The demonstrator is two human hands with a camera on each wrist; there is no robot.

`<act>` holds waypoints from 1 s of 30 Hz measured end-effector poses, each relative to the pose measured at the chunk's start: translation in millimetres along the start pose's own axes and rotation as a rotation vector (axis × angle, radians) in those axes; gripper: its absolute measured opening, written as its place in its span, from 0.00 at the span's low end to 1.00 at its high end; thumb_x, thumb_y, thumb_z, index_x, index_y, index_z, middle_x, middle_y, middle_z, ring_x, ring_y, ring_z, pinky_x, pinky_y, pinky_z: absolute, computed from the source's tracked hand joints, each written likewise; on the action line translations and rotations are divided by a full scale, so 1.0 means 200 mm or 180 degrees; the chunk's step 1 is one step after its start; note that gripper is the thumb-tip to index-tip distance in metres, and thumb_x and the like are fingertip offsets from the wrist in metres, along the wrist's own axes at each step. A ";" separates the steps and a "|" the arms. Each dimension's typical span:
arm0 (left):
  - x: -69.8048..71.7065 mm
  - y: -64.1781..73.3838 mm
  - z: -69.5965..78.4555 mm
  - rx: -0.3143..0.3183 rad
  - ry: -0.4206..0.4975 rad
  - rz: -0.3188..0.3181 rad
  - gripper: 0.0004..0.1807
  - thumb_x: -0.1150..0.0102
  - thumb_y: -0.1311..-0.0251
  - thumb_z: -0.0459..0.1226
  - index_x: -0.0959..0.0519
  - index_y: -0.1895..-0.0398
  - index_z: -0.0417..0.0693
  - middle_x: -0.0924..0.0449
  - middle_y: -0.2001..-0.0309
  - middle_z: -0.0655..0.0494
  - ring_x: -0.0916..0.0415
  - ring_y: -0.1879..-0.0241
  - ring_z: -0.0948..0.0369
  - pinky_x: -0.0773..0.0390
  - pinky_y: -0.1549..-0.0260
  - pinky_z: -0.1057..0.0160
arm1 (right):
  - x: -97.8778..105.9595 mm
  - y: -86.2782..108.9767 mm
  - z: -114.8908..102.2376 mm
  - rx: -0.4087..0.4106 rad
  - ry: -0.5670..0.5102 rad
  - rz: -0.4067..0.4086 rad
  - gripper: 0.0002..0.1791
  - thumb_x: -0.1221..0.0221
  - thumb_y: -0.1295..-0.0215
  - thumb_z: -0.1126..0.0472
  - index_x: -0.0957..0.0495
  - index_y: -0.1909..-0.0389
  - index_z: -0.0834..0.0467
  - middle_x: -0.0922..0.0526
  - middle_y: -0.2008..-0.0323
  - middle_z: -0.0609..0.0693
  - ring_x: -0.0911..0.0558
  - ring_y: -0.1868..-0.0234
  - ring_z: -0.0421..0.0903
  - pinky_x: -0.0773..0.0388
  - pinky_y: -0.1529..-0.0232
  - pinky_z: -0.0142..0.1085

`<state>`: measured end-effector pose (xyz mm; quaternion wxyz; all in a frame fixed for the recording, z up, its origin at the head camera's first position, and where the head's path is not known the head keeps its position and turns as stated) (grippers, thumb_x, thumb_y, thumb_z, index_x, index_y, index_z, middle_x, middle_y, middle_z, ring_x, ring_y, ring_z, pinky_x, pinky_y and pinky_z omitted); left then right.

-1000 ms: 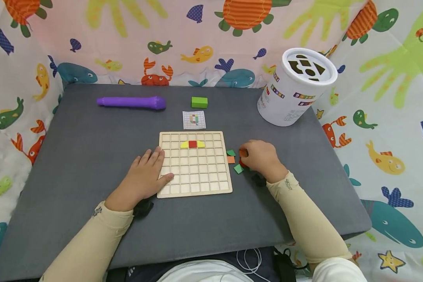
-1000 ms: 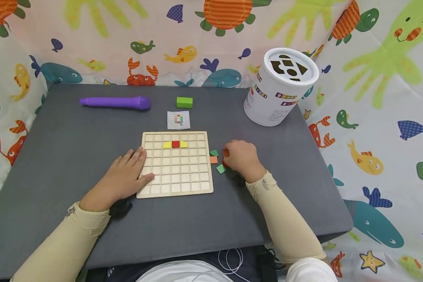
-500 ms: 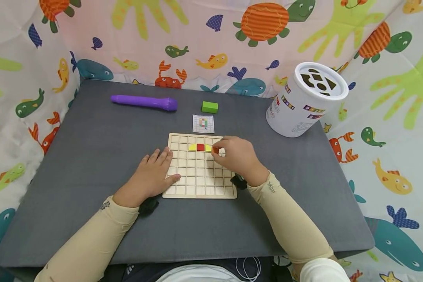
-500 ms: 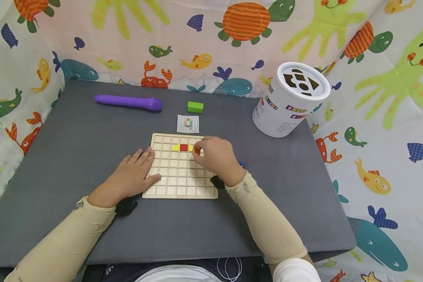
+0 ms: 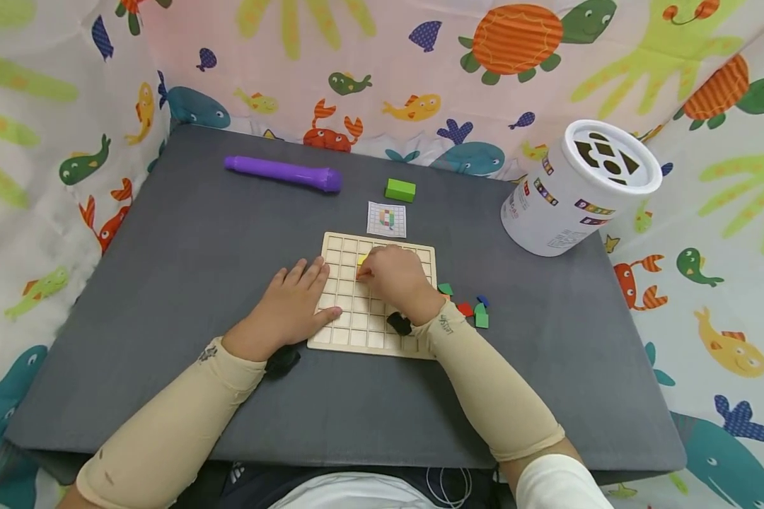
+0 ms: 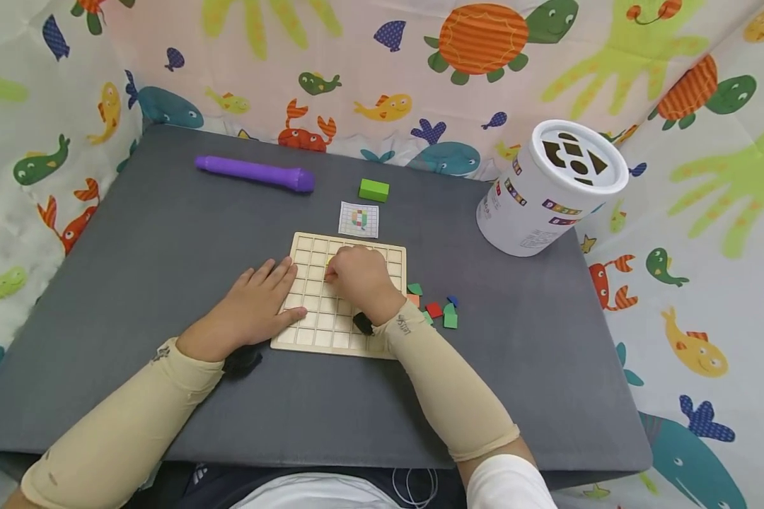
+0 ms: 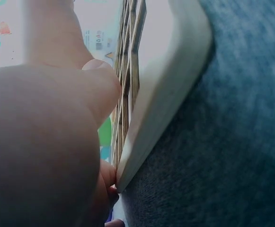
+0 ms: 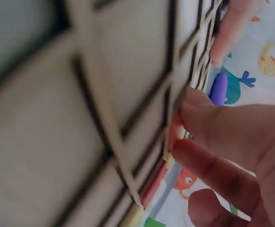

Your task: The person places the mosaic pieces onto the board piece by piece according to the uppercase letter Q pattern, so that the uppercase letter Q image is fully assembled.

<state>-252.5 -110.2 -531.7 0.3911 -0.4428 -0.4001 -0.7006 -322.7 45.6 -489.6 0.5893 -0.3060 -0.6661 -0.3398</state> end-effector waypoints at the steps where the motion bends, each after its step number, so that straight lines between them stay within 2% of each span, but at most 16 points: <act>1: 0.01 -0.01 0.01 -0.0016 -0.0024 0.0002 0.50 0.54 0.21 0.64 0.53 0.13 0.40 0.58 0.14 0.43 0.59 0.16 0.39 0.53 0.23 0.34 | 0.01 0.01 0.01 0.0020 -0.0043 -0.0016 0.05 0.28 0.29 0.52 0.05 0.57 0.44 0.12 0.55 0.40 0.14 0.54 0.43 0.14 0.56 0.43; 7: 0.02 -0.03 0.07 -0.0067 -0.0094 -0.0080 0.50 0.53 0.21 0.64 0.52 0.13 0.39 0.57 0.14 0.42 0.58 0.17 0.39 0.52 0.23 0.33 | 0.05 0.12 0.09 0.0029 -0.0401 -0.0208 0.11 0.36 0.21 0.55 0.08 0.47 0.46 0.12 0.48 0.43 0.14 0.51 0.42 0.16 0.55 0.41; 11: 0.01 -0.03 0.09 -0.0071 -0.0033 -0.0119 0.51 0.53 0.22 0.64 0.52 0.13 0.39 0.57 0.14 0.42 0.58 0.17 0.39 0.53 0.23 0.33 | 0.08 0.24 0.18 -0.0161 -0.0558 -0.0117 0.17 0.43 0.22 0.61 0.10 0.42 0.48 0.12 0.45 0.46 0.15 0.49 0.44 0.17 0.57 0.41; 14: 0.02 -0.04 0.09 -0.0065 -0.0034 -0.0096 0.50 0.53 0.21 0.64 0.52 0.13 0.38 0.58 0.14 0.42 0.58 0.17 0.38 0.54 0.23 0.33 | 0.12 0.34 0.28 -0.0309 -0.0690 -0.0003 0.22 0.46 0.27 0.66 0.11 0.41 0.50 0.12 0.43 0.48 0.17 0.55 0.45 0.21 0.63 0.41; 17: 0.03 -0.05 0.09 -0.0055 -0.0070 -0.0060 0.50 0.53 0.21 0.63 0.53 0.13 0.39 0.58 0.14 0.42 0.59 0.17 0.38 0.54 0.23 0.33 | 0.16 0.45 0.40 -0.0490 -0.0808 0.0125 0.23 0.46 0.29 0.68 0.11 0.41 0.52 0.13 0.44 0.49 0.21 0.63 0.45 0.26 0.67 0.40; 21: 0.04 -0.05 0.08 -0.0060 -0.0082 -0.0019 0.50 0.53 0.20 0.62 0.53 0.13 0.37 0.58 0.14 0.40 0.59 0.17 0.37 0.54 0.24 0.32 | 0.16 0.58 0.55 -0.0734 -0.0962 0.0154 0.21 0.45 0.30 0.68 0.10 0.43 0.54 0.13 0.48 0.49 0.27 0.73 0.44 0.32 0.73 0.40; 24: 0.02 -0.04 0.07 -0.0062 -0.0054 -0.0025 0.50 0.53 0.20 0.62 0.53 0.14 0.36 0.58 0.14 0.40 0.59 0.17 0.36 0.54 0.24 0.31 | 0.13 0.66 0.63 -0.0798 -0.0957 0.0117 0.19 0.42 0.31 0.67 0.09 0.45 0.54 0.13 0.49 0.49 0.26 0.72 0.44 0.31 0.73 0.40; 28: 0.00 -0.02 0.06 -0.0032 0.0011 -0.0061 0.51 0.52 0.21 0.62 0.53 0.14 0.36 0.59 0.14 0.39 0.60 0.17 0.36 0.54 0.24 0.31 | 0.07 0.70 0.65 -0.0645 -0.0884 0.0096 0.15 0.38 0.30 0.66 0.08 0.48 0.53 0.12 0.50 0.47 0.21 0.62 0.45 0.24 0.65 0.40; 30: 0.00 -0.02 0.06 -0.0020 0.0058 -0.0057 0.51 0.52 0.21 0.62 0.54 0.14 0.35 0.60 0.14 0.39 0.60 0.17 0.36 0.55 0.24 0.31 | 0.05 0.69 0.65 -0.0557 -0.0877 0.0104 0.13 0.36 0.28 0.63 0.08 0.49 0.52 0.12 0.53 0.46 0.21 0.62 0.44 0.22 0.64 0.40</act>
Point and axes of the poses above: each hand's wrist, its own y-axis away from the middle knuckle, its own x-axis out of the back of the hand, z = x × y, the point moved 6 cm from there along -y, towards the middle knuckle
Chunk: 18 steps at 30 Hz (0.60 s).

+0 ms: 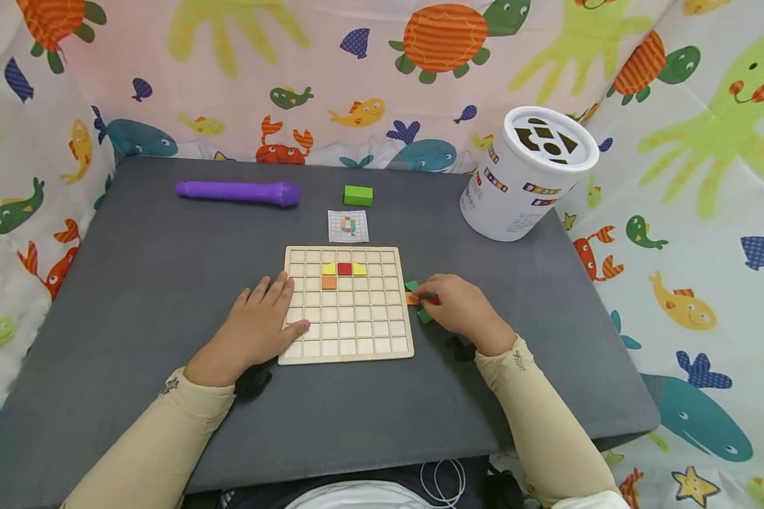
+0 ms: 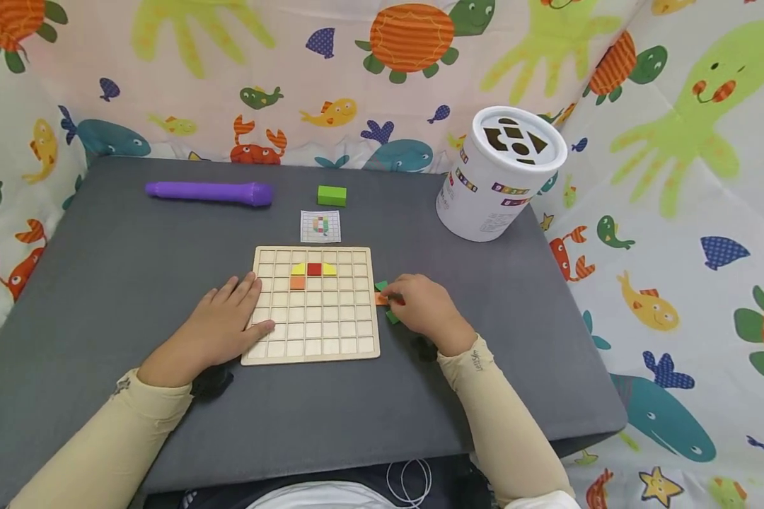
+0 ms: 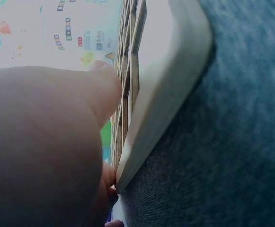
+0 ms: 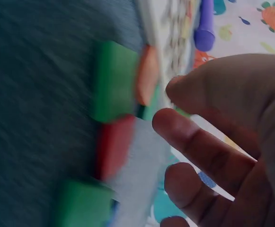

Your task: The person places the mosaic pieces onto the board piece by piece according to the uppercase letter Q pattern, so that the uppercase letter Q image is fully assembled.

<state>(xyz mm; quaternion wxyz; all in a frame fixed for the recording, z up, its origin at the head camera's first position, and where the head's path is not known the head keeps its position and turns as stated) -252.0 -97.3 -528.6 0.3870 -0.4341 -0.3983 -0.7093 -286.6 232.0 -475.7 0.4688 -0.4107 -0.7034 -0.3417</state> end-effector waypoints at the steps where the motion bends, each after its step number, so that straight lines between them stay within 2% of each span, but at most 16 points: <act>1: 0.00 0.00 0.00 0.0009 0.0011 0.0007 0.51 0.53 0.21 0.63 0.54 0.14 0.36 0.60 0.14 0.39 0.61 0.17 0.36 0.55 0.24 0.31 | -0.01 -0.01 0.00 0.0038 0.0009 0.0016 0.12 0.35 0.27 0.63 0.08 0.49 0.52 0.12 0.54 0.45 0.21 0.62 0.44 0.22 0.63 0.40; 7: 0.02 0.01 0.01 -0.0010 0.0040 0.0061 0.51 0.53 0.21 0.62 0.54 0.14 0.35 0.59 0.14 0.38 0.60 0.17 0.35 0.55 0.24 0.30 | -0.04 -0.02 -0.02 0.0065 0.0165 0.0158 0.09 0.32 0.27 0.59 0.07 0.51 0.51 0.14 0.57 0.44 0.22 0.67 0.42 0.22 0.67 0.39; 10: 0.01 0.01 0.02 -0.0029 0.0008 0.0015 0.50 0.53 0.20 0.61 0.54 0.14 0.34 0.59 0.14 0.37 0.60 0.18 0.34 0.54 0.25 0.30 | -0.05 0.00 -0.02 0.0109 0.0254 0.0222 0.08 0.31 0.29 0.60 0.07 0.54 0.53 0.14 0.55 0.47 0.19 0.65 0.43 0.20 0.67 0.39; 14: -0.01 0.01 0.02 -0.0043 -0.0015 0.0022 0.50 0.54 0.20 0.62 0.54 0.14 0.35 0.60 0.14 0.38 0.61 0.17 0.35 0.55 0.24 0.30 | -0.07 0.02 -0.03 0.0124 0.0289 0.0352 0.07 0.29 0.32 0.62 0.07 0.56 0.53 0.11 0.52 0.47 0.15 0.60 0.46 0.15 0.62 0.42; 18: -0.02 0.02 0.01 -0.0037 -0.0014 0.0065 0.51 0.54 0.20 0.63 0.53 0.14 0.35 0.59 0.14 0.38 0.60 0.17 0.36 0.55 0.24 0.31 | -0.08 0.02 -0.06 0.0122 0.0358 0.0453 0.07 0.27 0.35 0.63 0.06 0.58 0.51 0.10 0.55 0.45 0.14 0.59 0.47 0.14 0.62 0.46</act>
Point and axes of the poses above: each hand's wrist, its own y-axis away from the middle knuckle, its own x-axis out of the back of the hand, z = x × y, the point moved 6 cm from there along -y, towards the middle knuckle
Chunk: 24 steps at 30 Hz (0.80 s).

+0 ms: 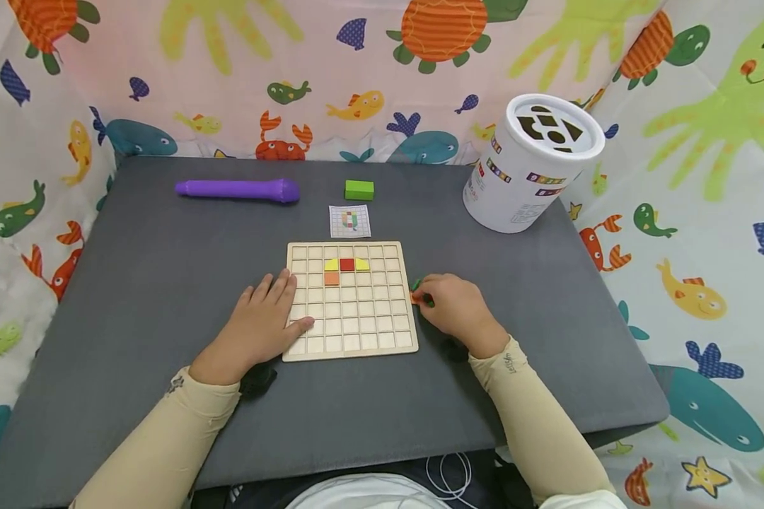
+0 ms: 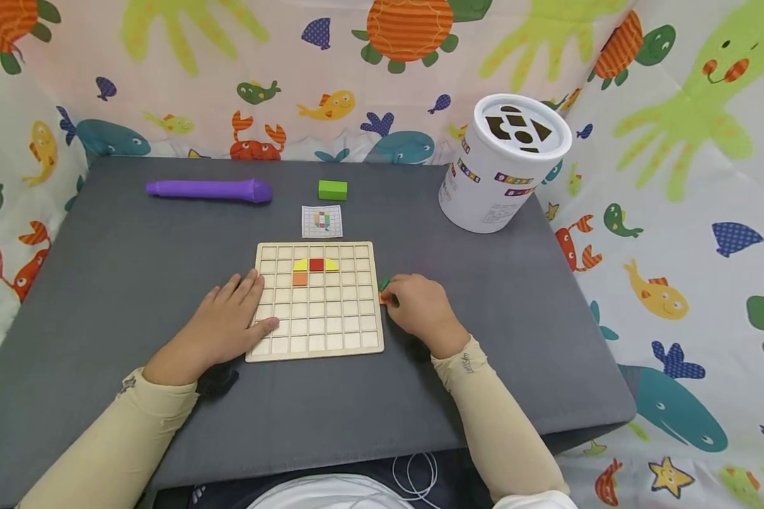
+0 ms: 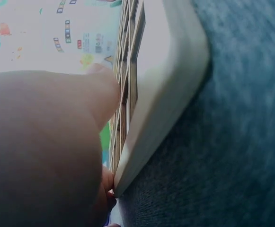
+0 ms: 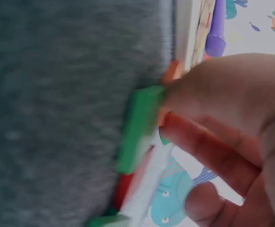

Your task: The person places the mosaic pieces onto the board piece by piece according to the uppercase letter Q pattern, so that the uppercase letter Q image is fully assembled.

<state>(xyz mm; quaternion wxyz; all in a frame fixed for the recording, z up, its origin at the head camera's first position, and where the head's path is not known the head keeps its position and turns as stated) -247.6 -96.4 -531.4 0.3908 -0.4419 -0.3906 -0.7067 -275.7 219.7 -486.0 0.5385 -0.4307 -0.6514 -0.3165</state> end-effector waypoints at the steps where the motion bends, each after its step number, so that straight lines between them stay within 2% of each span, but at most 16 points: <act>1: 0.01 0.00 0.01 -0.0003 -0.0003 0.0009 0.51 0.53 0.21 0.63 0.53 0.14 0.35 0.59 0.14 0.38 0.60 0.17 0.36 0.55 0.24 0.31 | 0.01 0.00 0.00 0.0009 0.0043 0.0019 0.06 0.27 0.35 0.63 0.06 0.59 0.51 0.10 0.56 0.44 0.14 0.60 0.48 0.15 0.63 0.46; 6: 0.02 0.01 0.01 0.0040 0.0009 -0.0044 0.52 0.49 0.22 0.63 0.53 0.14 0.35 0.59 0.14 0.38 0.60 0.17 0.36 0.55 0.24 0.30 | 0.02 -0.03 -0.04 0.0082 0.0120 -0.0162 0.08 0.28 0.37 0.66 0.07 0.60 0.50 0.11 0.62 0.44 0.16 0.65 0.46 0.17 0.68 0.44; 11: 0.04 -0.01 0.01 -0.0002 -0.0077 0.0013 0.53 0.49 0.23 0.64 0.52 0.14 0.35 0.58 0.14 0.39 0.59 0.17 0.36 0.53 0.24 0.31 | 0.06 -0.07 -0.03 -0.0085 0.0154 -0.0392 0.11 0.31 0.41 0.67 0.09 0.64 0.48 0.14 0.67 0.42 0.20 0.70 0.42 0.21 0.71 0.42; 16: 0.07 -0.03 0.01 -0.0005 -0.0082 0.0073 0.53 0.49 0.23 0.64 0.52 0.14 0.35 0.58 0.14 0.39 0.60 0.17 0.36 0.54 0.24 0.31 | 0.20 -0.13 -0.03 -0.0238 0.0134 -0.0264 0.06 0.28 0.42 0.62 0.10 0.66 0.47 0.14 0.68 0.41 0.23 0.73 0.42 0.23 0.73 0.43; 19: 0.07 -0.02 0.00 0.0033 -0.0068 0.0055 0.53 0.48 0.23 0.63 0.51 0.14 0.35 0.57 0.14 0.38 0.59 0.17 0.36 0.53 0.24 0.31 | 0.24 -0.18 -0.13 -0.0027 0.0068 -0.0171 0.04 0.28 0.39 0.59 0.09 0.64 0.47 0.12 0.65 0.43 0.23 0.73 0.41 0.24 0.74 0.41; 24: 0.06 0.00 0.00 0.0000 -0.0089 0.0010 0.52 0.49 0.22 0.63 0.52 0.14 0.35 0.57 0.14 0.38 0.58 0.17 0.36 0.52 0.25 0.31 | 0.18 -0.25 -0.34 0.0413 0.0018 -0.0229 0.03 0.29 0.34 0.55 0.08 0.61 0.46 0.10 0.63 0.41 0.22 0.71 0.39 0.27 0.78 0.36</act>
Point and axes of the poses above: each hand's wrist, its own y-axis away from the middle knuckle, its own x-axis out of the back of the hand, z = x × y, the point moved 6 cm from there along -y, towards the middle knuckle
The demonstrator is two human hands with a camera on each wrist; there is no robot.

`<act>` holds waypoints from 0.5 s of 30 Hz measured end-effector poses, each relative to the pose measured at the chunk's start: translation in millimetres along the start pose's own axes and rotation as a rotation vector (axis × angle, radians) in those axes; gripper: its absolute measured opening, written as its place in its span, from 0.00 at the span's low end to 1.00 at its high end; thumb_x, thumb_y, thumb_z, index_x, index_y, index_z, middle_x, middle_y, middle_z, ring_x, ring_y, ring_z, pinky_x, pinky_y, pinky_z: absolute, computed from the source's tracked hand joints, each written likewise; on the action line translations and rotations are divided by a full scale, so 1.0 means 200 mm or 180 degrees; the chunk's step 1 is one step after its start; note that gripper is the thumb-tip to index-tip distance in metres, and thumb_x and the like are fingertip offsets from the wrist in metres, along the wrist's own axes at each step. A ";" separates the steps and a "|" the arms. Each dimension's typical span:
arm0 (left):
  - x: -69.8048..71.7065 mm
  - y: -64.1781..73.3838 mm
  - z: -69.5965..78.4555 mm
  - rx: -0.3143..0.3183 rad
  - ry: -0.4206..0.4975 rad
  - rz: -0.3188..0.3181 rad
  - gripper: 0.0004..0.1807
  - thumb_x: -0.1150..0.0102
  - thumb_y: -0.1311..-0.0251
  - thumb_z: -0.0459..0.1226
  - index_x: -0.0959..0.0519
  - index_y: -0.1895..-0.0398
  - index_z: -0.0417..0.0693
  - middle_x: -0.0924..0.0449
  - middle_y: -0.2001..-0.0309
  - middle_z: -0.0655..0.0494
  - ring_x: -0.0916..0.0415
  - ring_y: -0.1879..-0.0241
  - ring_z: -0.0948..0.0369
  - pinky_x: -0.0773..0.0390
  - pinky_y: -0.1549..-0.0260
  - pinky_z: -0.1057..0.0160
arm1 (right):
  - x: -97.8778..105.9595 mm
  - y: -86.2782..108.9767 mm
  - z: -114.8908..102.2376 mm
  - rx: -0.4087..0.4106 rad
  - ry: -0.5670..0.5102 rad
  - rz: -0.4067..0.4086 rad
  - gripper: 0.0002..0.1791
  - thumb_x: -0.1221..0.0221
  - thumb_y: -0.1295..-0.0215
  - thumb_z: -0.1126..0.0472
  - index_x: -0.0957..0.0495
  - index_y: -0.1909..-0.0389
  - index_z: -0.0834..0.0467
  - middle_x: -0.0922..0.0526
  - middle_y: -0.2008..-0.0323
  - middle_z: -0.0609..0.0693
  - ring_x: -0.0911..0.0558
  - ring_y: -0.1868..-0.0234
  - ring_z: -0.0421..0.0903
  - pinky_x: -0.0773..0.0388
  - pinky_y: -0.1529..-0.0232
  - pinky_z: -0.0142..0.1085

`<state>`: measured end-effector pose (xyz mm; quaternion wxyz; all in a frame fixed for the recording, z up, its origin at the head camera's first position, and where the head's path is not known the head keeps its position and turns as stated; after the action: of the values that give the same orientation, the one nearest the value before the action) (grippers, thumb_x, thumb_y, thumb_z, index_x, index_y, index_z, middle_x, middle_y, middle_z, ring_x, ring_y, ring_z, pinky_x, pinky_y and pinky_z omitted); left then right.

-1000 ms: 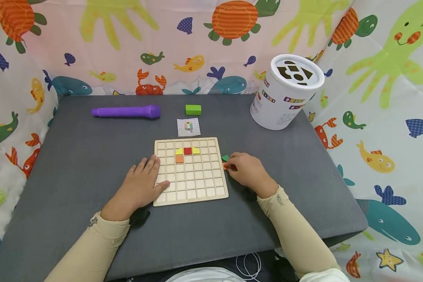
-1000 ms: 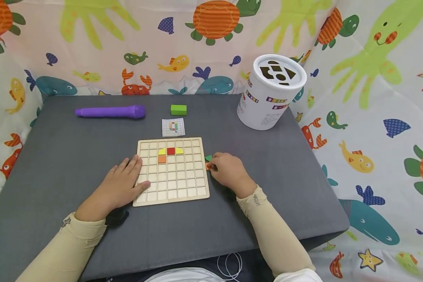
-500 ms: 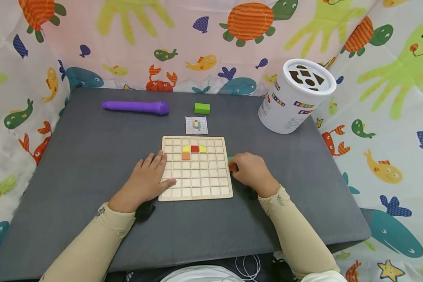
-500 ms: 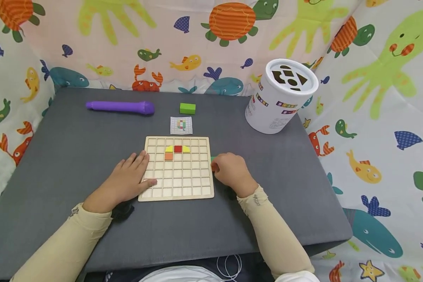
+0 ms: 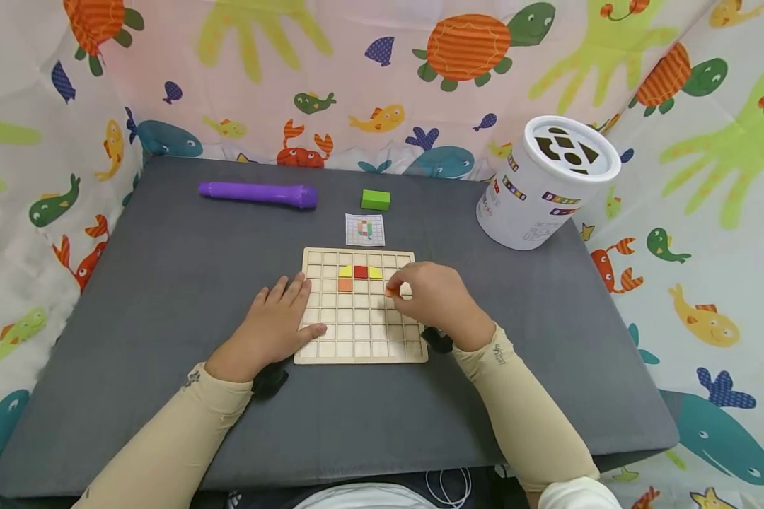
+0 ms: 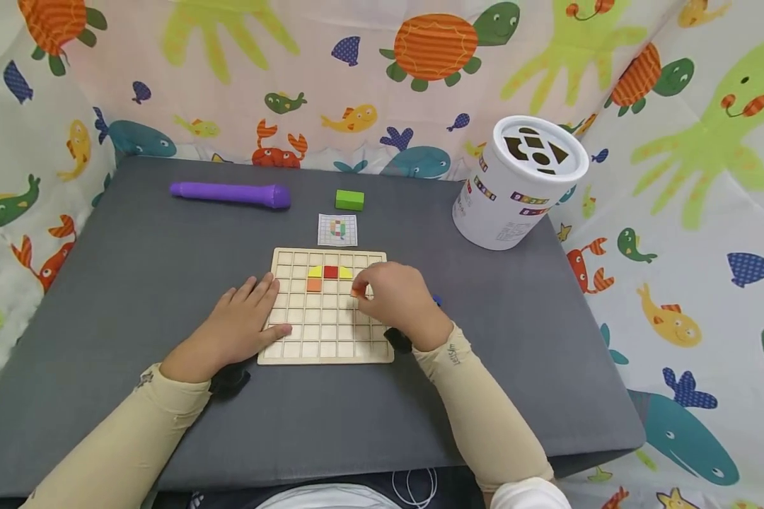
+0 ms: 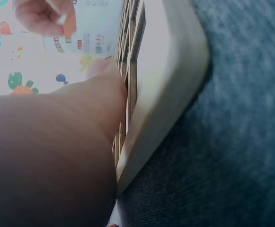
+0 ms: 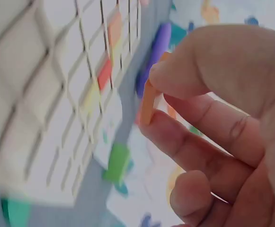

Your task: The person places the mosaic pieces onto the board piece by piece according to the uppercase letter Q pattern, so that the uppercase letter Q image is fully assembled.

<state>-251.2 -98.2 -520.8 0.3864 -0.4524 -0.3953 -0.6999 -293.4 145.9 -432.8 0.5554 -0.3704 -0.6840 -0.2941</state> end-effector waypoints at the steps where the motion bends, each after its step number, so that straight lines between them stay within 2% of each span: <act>1: 0.00 0.00 0.00 -0.0014 -0.0011 0.0024 0.51 0.50 0.21 0.63 0.52 0.14 0.35 0.57 0.14 0.39 0.58 0.17 0.36 0.51 0.24 0.31 | -0.02 -0.03 -0.03 0.0055 0.0006 -0.0013 0.03 0.29 0.33 0.55 0.08 0.61 0.46 0.10 0.63 0.40 0.21 0.70 0.39 0.26 0.78 0.36; 4: 0.03 -0.02 0.00 -0.0026 -0.0042 0.0122 0.48 0.52 0.19 0.60 0.52 0.14 0.36 0.56 0.14 0.40 0.57 0.17 0.37 0.51 0.24 0.32 | -0.06 -0.11 -0.12 0.0184 0.0053 -0.0031 0.04 0.28 0.31 0.53 0.07 0.60 0.46 0.09 0.60 0.40 0.16 0.65 0.39 0.20 0.74 0.37; 7: 0.04 -0.02 -0.01 0.0004 -0.0040 0.0099 0.46 0.54 0.18 0.59 0.52 0.13 0.37 0.56 0.14 0.40 0.57 0.17 0.37 0.52 0.24 0.32 | -0.12 -0.18 -0.19 0.0229 0.0095 -0.0141 0.05 0.28 0.30 0.52 0.07 0.59 0.46 0.10 0.58 0.40 0.14 0.60 0.40 0.17 0.67 0.38; 11: 0.00 0.00 -0.01 0.0049 -0.0009 -0.0037 0.45 0.55 0.17 0.58 0.51 0.13 0.37 0.56 0.14 0.41 0.58 0.17 0.38 0.53 0.24 0.32 | -0.22 -0.23 -0.25 0.0244 0.0162 -0.0381 0.05 0.28 0.30 0.51 0.07 0.58 0.45 0.10 0.59 0.38 0.15 0.61 0.39 0.17 0.67 0.37; 15: -0.01 0.00 -0.03 0.0061 -0.0052 0.0003 0.45 0.56 0.17 0.58 0.51 0.13 0.37 0.55 0.14 0.42 0.57 0.17 0.38 0.52 0.23 0.33 | -0.27 -0.26 -0.29 0.0368 0.0331 -0.0367 0.02 0.28 0.31 0.55 0.07 0.62 0.45 0.10 0.59 0.39 0.14 0.61 0.39 0.16 0.65 0.37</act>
<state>-252.7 -102.9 -525.3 0.3878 -0.4545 -0.4049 -0.6921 -300.0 59.8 -473.9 0.5928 -0.2819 -0.6902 -0.3043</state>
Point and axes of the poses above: each hand's wrist, its own y-axis away from the middle knuckle, its own x-axis out of the back of the hand, z = x × y, the point moved 6 cm from there along -y, towards the middle knuckle
